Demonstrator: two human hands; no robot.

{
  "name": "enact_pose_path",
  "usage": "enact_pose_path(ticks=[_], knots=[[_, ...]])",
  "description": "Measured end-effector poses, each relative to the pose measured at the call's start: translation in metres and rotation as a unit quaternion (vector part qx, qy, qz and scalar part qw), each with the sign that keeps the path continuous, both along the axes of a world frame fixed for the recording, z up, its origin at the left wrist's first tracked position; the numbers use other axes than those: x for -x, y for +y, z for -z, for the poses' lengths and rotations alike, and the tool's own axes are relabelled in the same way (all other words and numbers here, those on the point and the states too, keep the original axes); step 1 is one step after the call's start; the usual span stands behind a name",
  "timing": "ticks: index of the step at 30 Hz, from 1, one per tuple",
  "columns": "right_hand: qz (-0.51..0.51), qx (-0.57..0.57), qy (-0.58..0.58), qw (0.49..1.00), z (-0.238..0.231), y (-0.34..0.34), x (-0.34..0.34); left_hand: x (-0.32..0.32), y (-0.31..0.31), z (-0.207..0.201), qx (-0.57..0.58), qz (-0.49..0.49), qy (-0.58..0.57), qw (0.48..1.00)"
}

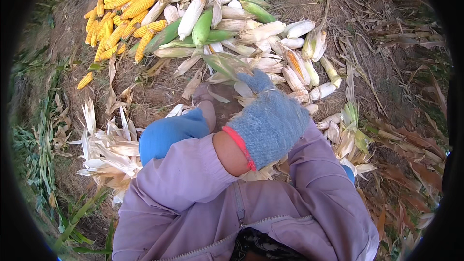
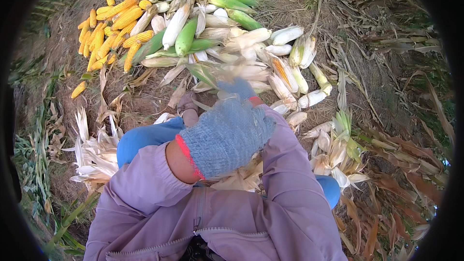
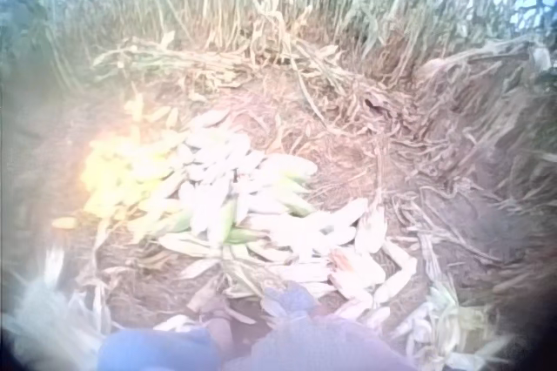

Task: The person sits on the ground in a cornfield and shucks corn cobs by hand. They remove the husks and silk from each cob and place the cleaned cobs into a pile.

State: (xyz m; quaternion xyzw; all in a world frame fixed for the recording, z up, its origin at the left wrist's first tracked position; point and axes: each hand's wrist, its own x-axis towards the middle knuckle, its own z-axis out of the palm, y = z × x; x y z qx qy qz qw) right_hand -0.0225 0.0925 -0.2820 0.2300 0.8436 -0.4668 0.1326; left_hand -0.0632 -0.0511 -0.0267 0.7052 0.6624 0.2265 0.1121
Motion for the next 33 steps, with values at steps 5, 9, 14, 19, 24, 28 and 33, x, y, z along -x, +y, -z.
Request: enact_pose_path(ticks=[5,9,14,19,24,28,33], knots=[[0.117,0.076,-0.009,0.990,-0.058,-0.014,-0.081,-0.012,0.007,-0.021,0.067,0.028,-0.029,0.997],[0.192,0.077,-0.009,0.978,-0.119,0.003,-0.135,-0.001,0.001,-0.024,-0.133,-0.108,-0.075,0.982],[0.184,0.014,0.203,0.962,-0.233,0.008,-0.185,0.021,0.004,-0.058,-0.281,-0.322,-0.366,0.827],[0.159,-0.116,0.223,0.955,-0.304,-0.035,-0.226,0.006,0.022,-0.045,-0.217,-0.138,-0.794,0.551],[0.189,-0.106,0.147,0.965,-0.245,-0.054,-0.247,-0.043,0.037,-0.041,-0.187,-0.209,-0.807,0.520],[0.121,-0.071,0.174,0.975,-0.235,-0.033,-0.250,-0.035,0.048,-0.047,-0.207,-0.195,-0.820,0.497],[0.117,-0.016,0.189,0.975,-0.256,-0.033,-0.237,-0.016,0.058,-0.044,-0.210,-0.087,-0.810,0.541]])
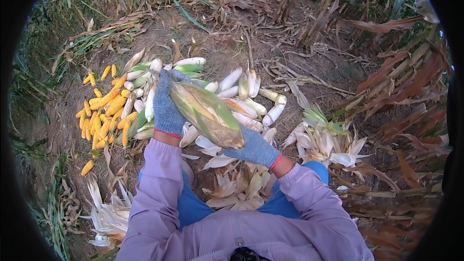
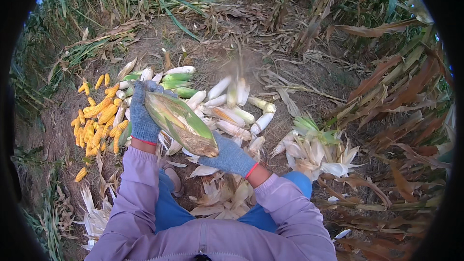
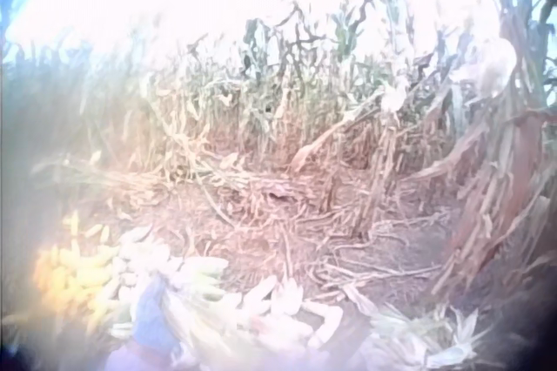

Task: The person sits on the ground in a cornfield and shucks corn cobs by hand. They remove the husks and silk from each cob and place the cleaned cobs into a pile.

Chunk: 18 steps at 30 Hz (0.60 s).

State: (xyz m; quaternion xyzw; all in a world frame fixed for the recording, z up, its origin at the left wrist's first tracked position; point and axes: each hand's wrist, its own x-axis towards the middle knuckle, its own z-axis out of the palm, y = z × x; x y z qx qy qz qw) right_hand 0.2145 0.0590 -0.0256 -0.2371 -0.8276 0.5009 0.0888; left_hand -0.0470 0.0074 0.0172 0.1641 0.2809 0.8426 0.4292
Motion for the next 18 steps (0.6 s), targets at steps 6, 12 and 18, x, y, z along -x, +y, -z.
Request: enact_pose_path(ticks=[6,12,18], knots=[[0.020,0.048,0.001,0.999,0.014,-0.015,0.007,-0.015,0.002,0.000,0.092,0.012,0.090,0.992],[0.010,0.024,0.006,1.000,0.042,-0.018,0.007,-0.044,0.004,-0.005,0.117,-0.023,0.215,0.969],[-0.034,-0.109,0.017,0.993,0.087,-0.018,0.004,-0.068,-0.006,-0.036,0.142,0.002,0.411,0.901]])
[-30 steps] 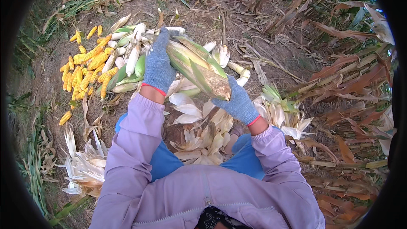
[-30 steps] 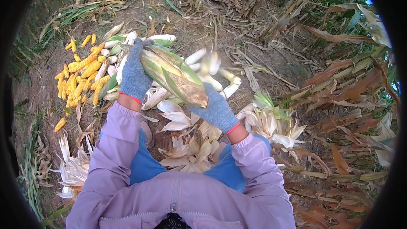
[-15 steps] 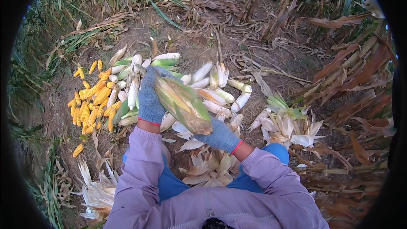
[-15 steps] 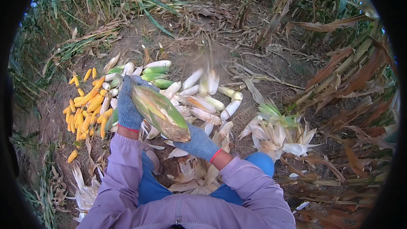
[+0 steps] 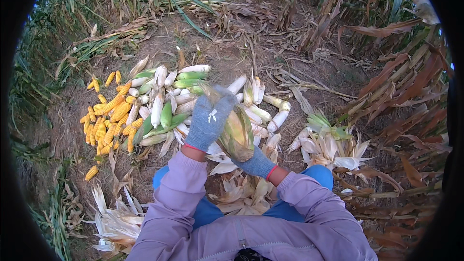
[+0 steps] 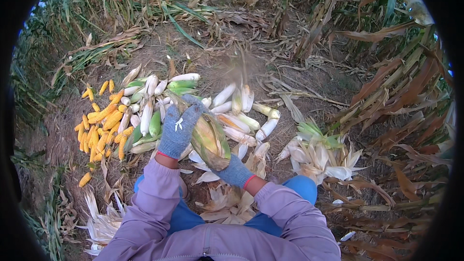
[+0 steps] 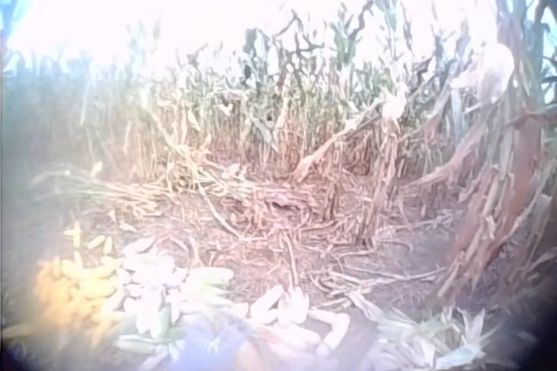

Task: The person sits on the ground in a cornfield and shucks corn cobs by hand. They remove the husks and silk from each cob and place the cleaned cobs into a pile.

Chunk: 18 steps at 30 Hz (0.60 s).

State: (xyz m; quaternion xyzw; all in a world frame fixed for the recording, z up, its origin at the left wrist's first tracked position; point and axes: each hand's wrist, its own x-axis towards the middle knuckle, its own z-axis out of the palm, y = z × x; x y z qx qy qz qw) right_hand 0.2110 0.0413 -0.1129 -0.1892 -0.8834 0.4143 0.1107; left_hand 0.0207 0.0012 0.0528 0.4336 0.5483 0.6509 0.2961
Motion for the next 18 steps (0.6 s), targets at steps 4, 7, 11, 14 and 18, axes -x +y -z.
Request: enact_pose_path(ticks=[4,7,11,14,18], knots=[[-0.051,-0.046,-0.023,0.997,0.002,-0.003,-0.001,0.000,-0.009,-0.005,0.006,0.027,0.086,0.996],[-0.046,-0.011,0.004,0.999,0.001,-0.004,-0.002,-0.005,-0.012,-0.010,-0.009,0.034,0.125,0.992],[-0.091,-0.138,-0.012,0.986,0.024,0.004,0.000,-0.010,-0.016,-0.011,-0.017,0.050,0.130,0.990],[-0.103,-0.114,0.007,0.988,0.026,0.005,0.004,-0.009,-0.021,-0.011,-0.017,0.032,0.201,0.979],[-0.066,0.116,0.055,0.990,0.053,0.006,-0.007,-0.025,-0.019,0.006,-0.055,0.040,0.231,0.971]])
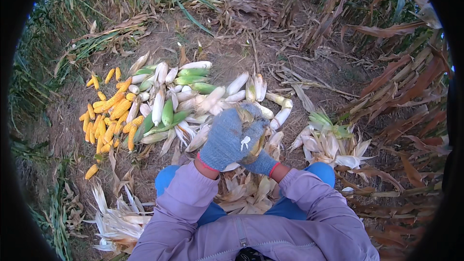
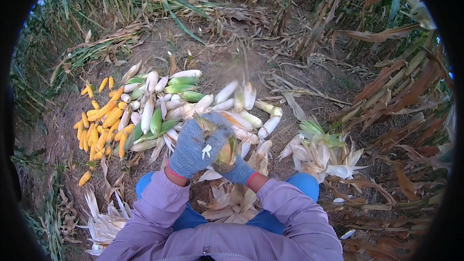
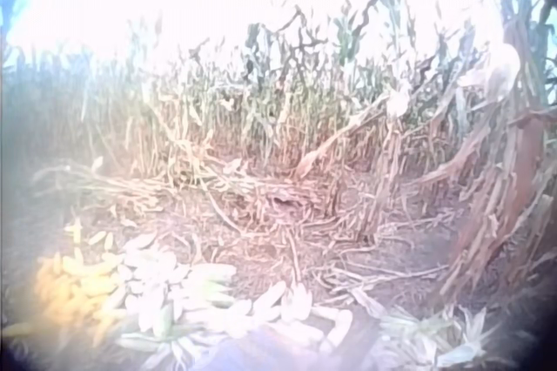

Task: The person sits on the ground in a cornfield and shucks corn cobs by hand. They remove the husks and silk from each cob and place the cleaned cobs into a pile.

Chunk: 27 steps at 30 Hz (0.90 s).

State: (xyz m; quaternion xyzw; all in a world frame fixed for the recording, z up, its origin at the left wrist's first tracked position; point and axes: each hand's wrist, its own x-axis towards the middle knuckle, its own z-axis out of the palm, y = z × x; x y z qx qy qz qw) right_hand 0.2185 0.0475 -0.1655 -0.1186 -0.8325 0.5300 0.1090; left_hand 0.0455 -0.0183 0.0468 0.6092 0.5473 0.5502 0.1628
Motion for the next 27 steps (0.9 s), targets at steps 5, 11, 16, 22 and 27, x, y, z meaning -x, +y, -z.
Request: enact_pose_path(ticks=[5,11,16,22,27], knots=[[-0.091,-0.256,-0.151,0.950,-0.033,0.001,0.009,-0.005,-0.008,-0.022,0.060,0.024,0.015,0.998],[-0.113,-0.226,-0.167,0.953,-0.032,0.003,0.010,-0.024,-0.006,-0.017,-0.015,0.007,0.155,0.988],[-0.120,-0.214,-0.198,0.949,-0.035,0.002,0.005,-0.053,-0.004,-0.007,-0.023,0.088,0.248,0.965],[-0.142,-0.210,-0.220,0.942,-0.033,0.000,0.010,-0.073,-0.003,0.010,-0.006,0.122,0.303,0.945],[-0.157,-0.206,-0.228,0.939,-0.033,-0.006,0.015,-0.116,-0.010,0.047,0.095,0.244,0.424,0.867]])
